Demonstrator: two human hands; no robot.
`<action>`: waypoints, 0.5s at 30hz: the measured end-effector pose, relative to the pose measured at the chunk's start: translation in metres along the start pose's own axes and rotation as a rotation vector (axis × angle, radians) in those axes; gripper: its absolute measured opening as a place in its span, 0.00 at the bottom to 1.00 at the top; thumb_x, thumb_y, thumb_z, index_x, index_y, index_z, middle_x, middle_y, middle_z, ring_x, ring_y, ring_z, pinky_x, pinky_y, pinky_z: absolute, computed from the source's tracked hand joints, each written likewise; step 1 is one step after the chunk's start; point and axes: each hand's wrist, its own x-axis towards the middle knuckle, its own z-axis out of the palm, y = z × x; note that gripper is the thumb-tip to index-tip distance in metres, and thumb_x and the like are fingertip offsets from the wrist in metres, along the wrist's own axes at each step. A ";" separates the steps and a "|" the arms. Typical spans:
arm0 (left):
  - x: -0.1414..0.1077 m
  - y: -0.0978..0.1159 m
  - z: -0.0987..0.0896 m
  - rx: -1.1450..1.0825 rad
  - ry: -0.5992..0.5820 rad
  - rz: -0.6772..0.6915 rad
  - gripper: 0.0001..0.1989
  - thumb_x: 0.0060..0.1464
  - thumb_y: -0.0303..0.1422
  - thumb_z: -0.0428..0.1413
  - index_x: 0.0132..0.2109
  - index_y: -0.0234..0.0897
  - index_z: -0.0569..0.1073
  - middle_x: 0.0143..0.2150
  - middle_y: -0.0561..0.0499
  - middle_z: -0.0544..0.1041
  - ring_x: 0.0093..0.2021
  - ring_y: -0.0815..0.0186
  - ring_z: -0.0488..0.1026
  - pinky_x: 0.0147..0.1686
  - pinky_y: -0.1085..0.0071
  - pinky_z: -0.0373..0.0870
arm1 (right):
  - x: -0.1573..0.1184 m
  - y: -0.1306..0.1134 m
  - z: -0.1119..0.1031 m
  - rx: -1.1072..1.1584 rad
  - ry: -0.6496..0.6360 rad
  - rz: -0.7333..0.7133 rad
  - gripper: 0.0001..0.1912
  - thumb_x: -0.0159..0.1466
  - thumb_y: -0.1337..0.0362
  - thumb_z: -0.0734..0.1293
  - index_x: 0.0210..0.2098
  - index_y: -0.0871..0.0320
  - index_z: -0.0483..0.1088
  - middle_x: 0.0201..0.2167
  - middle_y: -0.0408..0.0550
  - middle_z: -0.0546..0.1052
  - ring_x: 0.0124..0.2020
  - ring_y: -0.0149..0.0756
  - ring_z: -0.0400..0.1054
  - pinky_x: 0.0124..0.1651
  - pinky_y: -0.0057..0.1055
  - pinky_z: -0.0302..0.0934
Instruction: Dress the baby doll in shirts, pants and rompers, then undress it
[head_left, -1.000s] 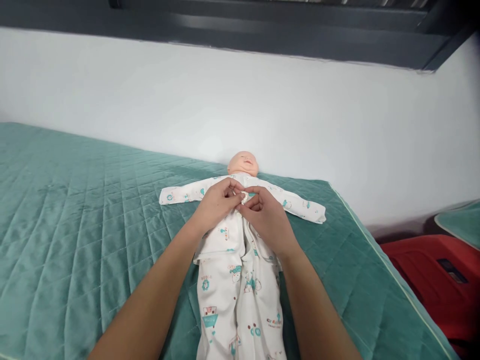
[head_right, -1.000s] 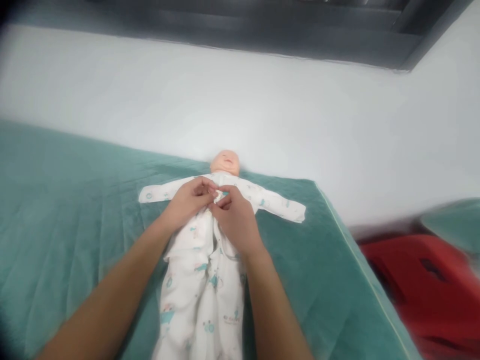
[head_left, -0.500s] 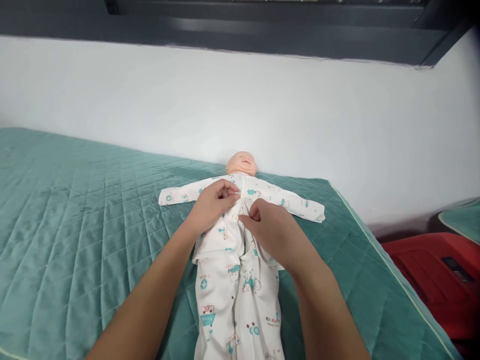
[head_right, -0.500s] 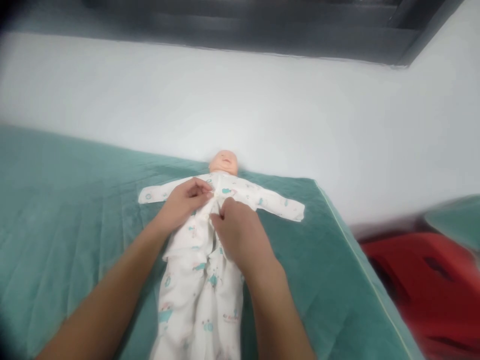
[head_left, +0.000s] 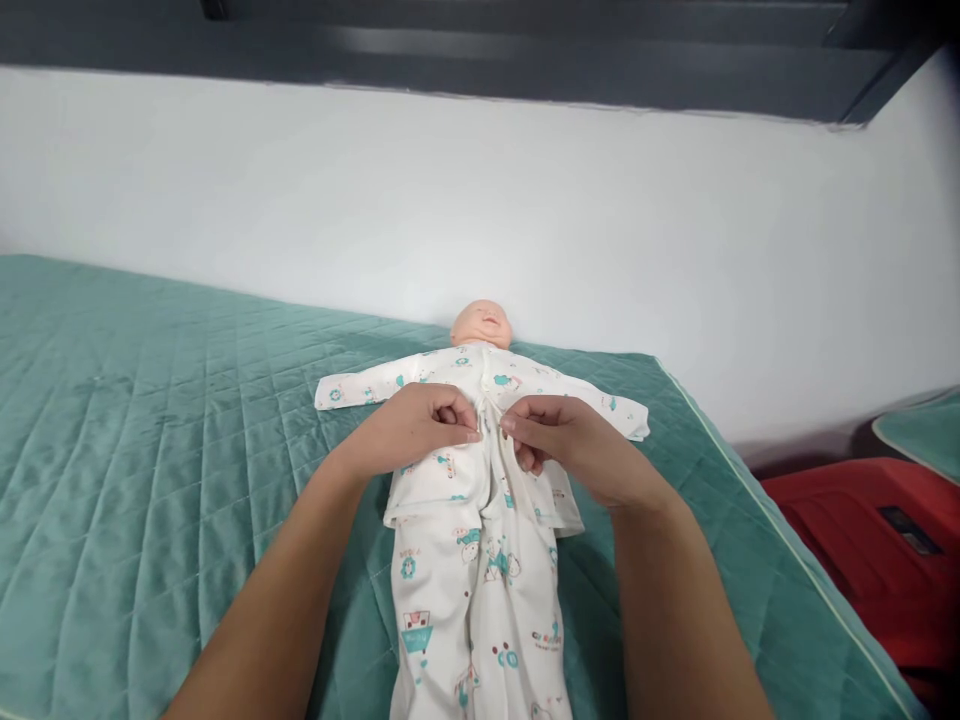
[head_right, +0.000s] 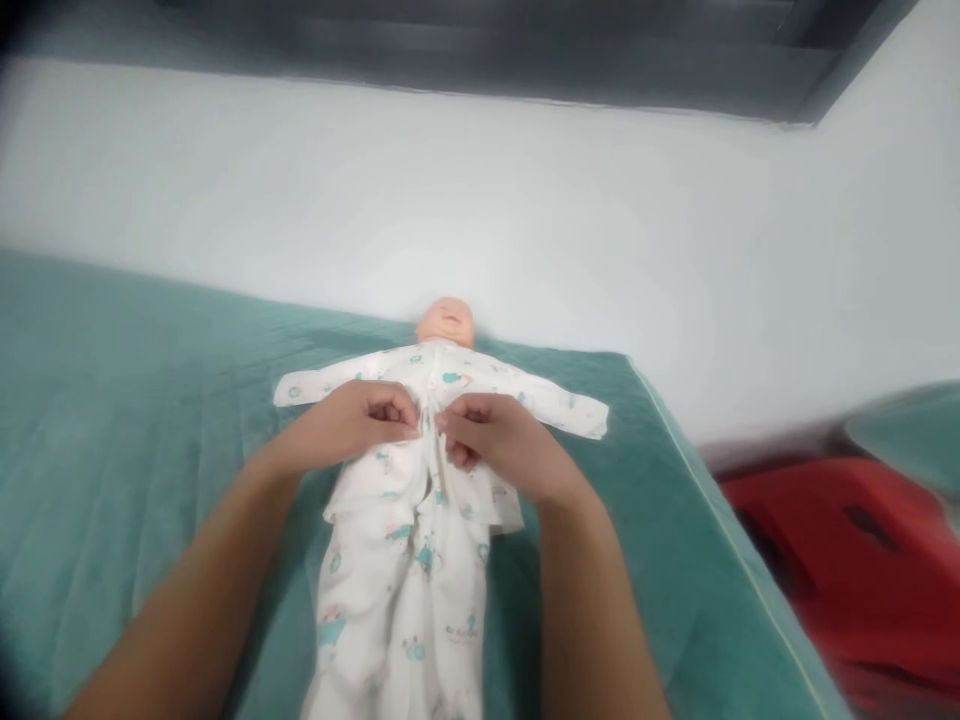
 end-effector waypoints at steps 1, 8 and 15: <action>0.000 0.000 0.001 -0.021 0.025 -0.016 0.07 0.52 0.36 0.60 0.34 0.36 0.76 0.30 0.55 0.73 0.30 0.72 0.66 0.30 0.76 0.61 | 0.002 0.000 0.002 0.051 0.001 -0.020 0.16 0.64 0.53 0.67 0.27 0.58 0.71 0.23 0.42 0.71 0.25 0.28 0.63 0.30 0.29 0.59; -0.002 0.002 0.013 -0.316 0.120 -0.051 0.10 0.50 0.37 0.63 0.33 0.34 0.76 0.26 0.55 0.73 0.26 0.75 0.65 0.26 0.78 0.60 | 0.009 0.007 0.010 0.169 -0.012 -0.048 0.16 0.63 0.54 0.70 0.27 0.59 0.72 0.21 0.44 0.73 0.23 0.26 0.64 0.27 0.25 0.57; 0.001 0.004 0.021 -0.457 0.080 -0.073 0.09 0.51 0.36 0.64 0.36 0.34 0.79 0.30 0.50 0.79 0.32 0.72 0.75 0.34 0.77 0.71 | 0.008 0.022 0.006 0.325 0.002 -0.094 0.14 0.64 0.57 0.70 0.26 0.59 0.72 0.20 0.42 0.73 0.20 0.23 0.63 0.24 0.23 0.54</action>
